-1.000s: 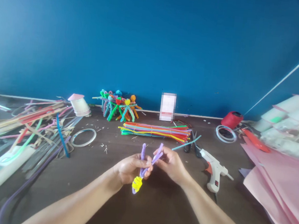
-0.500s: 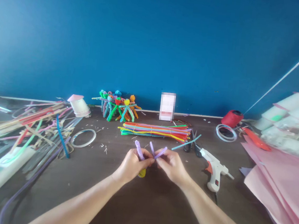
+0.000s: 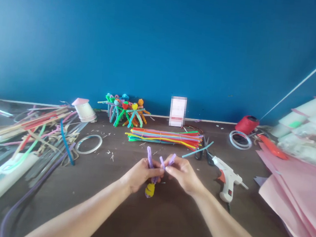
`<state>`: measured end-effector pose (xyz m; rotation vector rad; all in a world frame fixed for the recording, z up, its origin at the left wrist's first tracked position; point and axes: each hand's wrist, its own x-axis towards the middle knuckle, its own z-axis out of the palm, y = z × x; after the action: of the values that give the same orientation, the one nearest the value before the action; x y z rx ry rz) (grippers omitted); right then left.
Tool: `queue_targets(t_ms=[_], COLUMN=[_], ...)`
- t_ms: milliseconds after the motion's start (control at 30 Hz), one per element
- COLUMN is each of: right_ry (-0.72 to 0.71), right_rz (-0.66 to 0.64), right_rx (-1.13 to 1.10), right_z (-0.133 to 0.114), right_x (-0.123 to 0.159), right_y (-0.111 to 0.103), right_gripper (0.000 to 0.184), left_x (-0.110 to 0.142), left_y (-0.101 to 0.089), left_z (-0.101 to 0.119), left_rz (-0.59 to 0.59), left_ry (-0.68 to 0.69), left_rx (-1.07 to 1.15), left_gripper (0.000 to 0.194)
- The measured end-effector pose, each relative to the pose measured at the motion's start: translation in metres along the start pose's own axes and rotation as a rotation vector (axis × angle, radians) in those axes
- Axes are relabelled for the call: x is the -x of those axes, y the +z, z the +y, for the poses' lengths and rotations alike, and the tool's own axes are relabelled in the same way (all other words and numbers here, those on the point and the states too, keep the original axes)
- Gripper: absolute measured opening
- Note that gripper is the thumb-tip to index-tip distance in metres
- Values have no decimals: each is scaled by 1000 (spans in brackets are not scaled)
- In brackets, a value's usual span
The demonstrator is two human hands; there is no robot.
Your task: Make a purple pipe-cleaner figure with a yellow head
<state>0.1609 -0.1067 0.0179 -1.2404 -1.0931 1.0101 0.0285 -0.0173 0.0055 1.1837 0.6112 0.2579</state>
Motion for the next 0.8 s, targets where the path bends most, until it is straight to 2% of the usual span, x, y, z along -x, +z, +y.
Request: queue_targets(t_ms=[100, 167, 267, 333, 400, 500, 633, 800], right_ry=[18, 39, 97, 124, 136, 149, 185, 91], right_rz=[5, 15, 27, 42, 56, 67, 57, 65], right_rx=[-81, -160, -241, -213, -146, -46, 64, 199], right_z=[5, 9, 13, 13, 12, 7, 3, 8], right_x=[-1, -1, -2, -2, -1, -1, -1, -3], right_y=[-1, -1, -1, 1, 2, 5, 6, 4], right_gripper=[12, 13, 20, 29, 32, 29, 17, 6], left_x=[1, 1, 4, 6, 8, 10, 10, 9], left_y=[0, 0, -1, -2, -4, -5, -5, -3], left_z=[2, 4, 4, 2, 1, 0, 1, 2], left_rz=[69, 161, 288, 307, 289, 268, 264, 258], left_ry=[103, 223, 480, 643, 741, 784, 759, 691], left_rx=[-114, -303, -659, -827, -921, -1015, -1073, -1006], left_gripper=[20, 18, 14, 14, 15, 16, 18, 18])
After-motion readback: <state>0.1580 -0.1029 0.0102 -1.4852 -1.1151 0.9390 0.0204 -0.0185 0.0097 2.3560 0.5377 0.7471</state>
